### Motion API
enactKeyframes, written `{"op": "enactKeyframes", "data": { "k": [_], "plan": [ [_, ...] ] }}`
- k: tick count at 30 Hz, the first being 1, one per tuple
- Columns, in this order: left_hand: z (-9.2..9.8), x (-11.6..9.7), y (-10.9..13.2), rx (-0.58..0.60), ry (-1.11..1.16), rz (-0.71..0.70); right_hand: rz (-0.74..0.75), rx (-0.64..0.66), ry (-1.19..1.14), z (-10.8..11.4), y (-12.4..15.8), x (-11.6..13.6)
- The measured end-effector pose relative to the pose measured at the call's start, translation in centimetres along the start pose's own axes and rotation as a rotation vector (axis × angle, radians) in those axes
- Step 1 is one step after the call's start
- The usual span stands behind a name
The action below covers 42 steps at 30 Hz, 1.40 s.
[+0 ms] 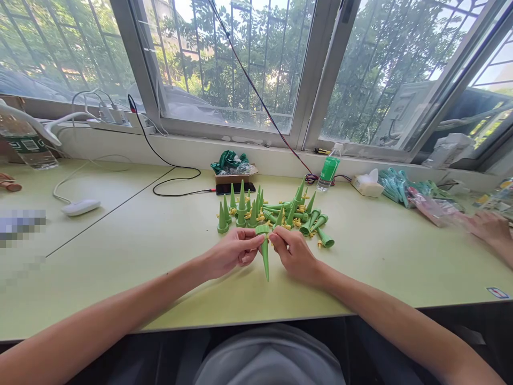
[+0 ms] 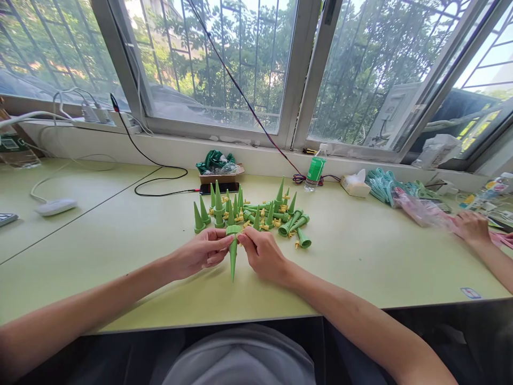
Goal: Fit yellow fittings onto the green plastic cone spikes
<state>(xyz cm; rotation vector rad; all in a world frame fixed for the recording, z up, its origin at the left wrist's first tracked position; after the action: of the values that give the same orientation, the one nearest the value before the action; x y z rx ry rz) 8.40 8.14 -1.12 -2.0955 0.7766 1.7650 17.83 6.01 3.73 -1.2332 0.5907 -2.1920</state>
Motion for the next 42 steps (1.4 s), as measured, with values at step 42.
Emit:
{"op": "enactKeyframes", "data": {
  "k": [42],
  "plan": [
    [-0.9, -4.9, 2.4, -0.276, -1.004, -0.685, -0.235, -0.069, -0.042, 0.4, -0.3, -2.6]
  ]
}}
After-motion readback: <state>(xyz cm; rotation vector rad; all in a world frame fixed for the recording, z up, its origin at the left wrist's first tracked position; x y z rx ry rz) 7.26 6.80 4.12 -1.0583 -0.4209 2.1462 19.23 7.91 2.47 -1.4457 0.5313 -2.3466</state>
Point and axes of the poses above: each hand's wrist, its own y-axis away from the middle knuckle, its own z-axis out of the back of the hand, x = y × z, the point moved 10 cm from there along -y, towards the middle knuckle, and after that the axes turned 6 degrees about -x, right-handed, at the moved point
